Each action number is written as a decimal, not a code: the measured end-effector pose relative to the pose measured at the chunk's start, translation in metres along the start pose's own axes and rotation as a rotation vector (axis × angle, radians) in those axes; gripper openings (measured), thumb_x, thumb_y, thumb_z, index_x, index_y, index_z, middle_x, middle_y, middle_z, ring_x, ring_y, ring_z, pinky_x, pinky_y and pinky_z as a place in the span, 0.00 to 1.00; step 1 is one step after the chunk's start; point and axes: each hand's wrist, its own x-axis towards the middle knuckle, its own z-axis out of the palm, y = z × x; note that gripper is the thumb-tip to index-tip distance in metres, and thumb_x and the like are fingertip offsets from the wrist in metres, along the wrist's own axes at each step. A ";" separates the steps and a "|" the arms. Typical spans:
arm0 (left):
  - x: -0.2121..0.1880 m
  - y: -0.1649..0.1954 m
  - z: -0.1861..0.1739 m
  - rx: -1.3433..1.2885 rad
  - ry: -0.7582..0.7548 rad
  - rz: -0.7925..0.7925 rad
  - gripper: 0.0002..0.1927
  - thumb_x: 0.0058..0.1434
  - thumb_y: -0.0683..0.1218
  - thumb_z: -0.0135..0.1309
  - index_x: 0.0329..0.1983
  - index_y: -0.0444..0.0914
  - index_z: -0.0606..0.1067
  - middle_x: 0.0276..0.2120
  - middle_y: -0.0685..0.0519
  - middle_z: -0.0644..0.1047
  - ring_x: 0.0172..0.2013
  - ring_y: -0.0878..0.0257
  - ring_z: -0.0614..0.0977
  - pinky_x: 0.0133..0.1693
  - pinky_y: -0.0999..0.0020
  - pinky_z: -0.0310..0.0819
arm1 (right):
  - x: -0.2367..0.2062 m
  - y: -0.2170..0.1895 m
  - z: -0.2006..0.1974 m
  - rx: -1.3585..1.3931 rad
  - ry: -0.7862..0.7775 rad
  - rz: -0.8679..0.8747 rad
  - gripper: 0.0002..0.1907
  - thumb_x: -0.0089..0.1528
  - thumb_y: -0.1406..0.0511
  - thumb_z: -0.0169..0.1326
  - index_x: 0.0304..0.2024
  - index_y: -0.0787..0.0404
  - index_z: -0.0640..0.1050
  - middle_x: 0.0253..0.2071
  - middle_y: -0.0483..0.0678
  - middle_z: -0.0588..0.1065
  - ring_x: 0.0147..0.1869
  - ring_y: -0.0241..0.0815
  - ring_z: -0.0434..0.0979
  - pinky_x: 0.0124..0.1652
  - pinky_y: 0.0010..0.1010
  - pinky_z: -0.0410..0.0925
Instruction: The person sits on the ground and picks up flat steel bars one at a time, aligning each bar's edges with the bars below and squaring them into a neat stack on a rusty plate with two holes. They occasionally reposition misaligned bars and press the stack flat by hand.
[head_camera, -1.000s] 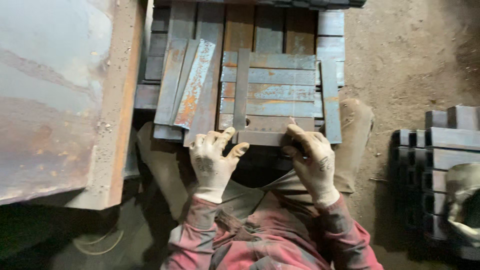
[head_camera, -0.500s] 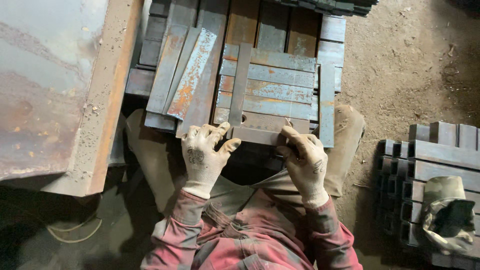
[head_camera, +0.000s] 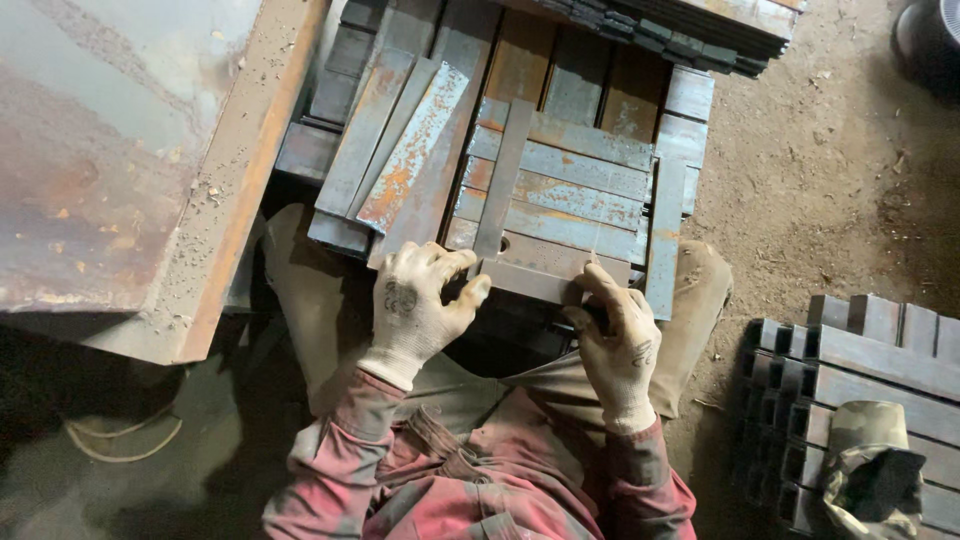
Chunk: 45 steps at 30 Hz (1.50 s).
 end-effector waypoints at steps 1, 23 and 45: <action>0.006 -0.002 -0.001 -0.018 -0.003 -0.006 0.13 0.58 0.54 0.65 0.42 0.46 0.81 0.35 0.57 0.78 0.41 0.56 0.78 0.46 0.56 0.71 | 0.000 0.000 0.000 -0.008 -0.001 -0.012 0.28 0.53 0.75 0.67 0.56 0.60 0.78 0.46 0.46 0.81 0.42 0.39 0.78 0.43 0.28 0.73; 0.127 -0.055 0.043 0.029 -0.066 0.168 0.17 0.53 0.52 0.60 0.47 0.49 0.84 0.61 0.50 0.73 0.64 0.51 0.69 0.65 0.50 0.58 | 0.179 0.018 0.073 -0.009 -0.110 -0.072 0.11 0.67 0.72 0.58 0.52 0.66 0.79 0.43 0.53 0.83 0.48 0.38 0.85 0.46 0.25 0.74; 0.132 -0.062 0.048 -0.004 -0.004 0.182 0.11 0.60 0.50 0.54 0.40 0.46 0.84 0.59 0.49 0.74 0.61 0.50 0.71 0.62 0.49 0.60 | 0.117 -0.036 0.066 -0.297 -0.353 -0.225 0.13 0.59 0.75 0.53 0.45 0.61 0.80 0.35 0.51 0.81 0.40 0.51 0.82 0.41 0.38 0.72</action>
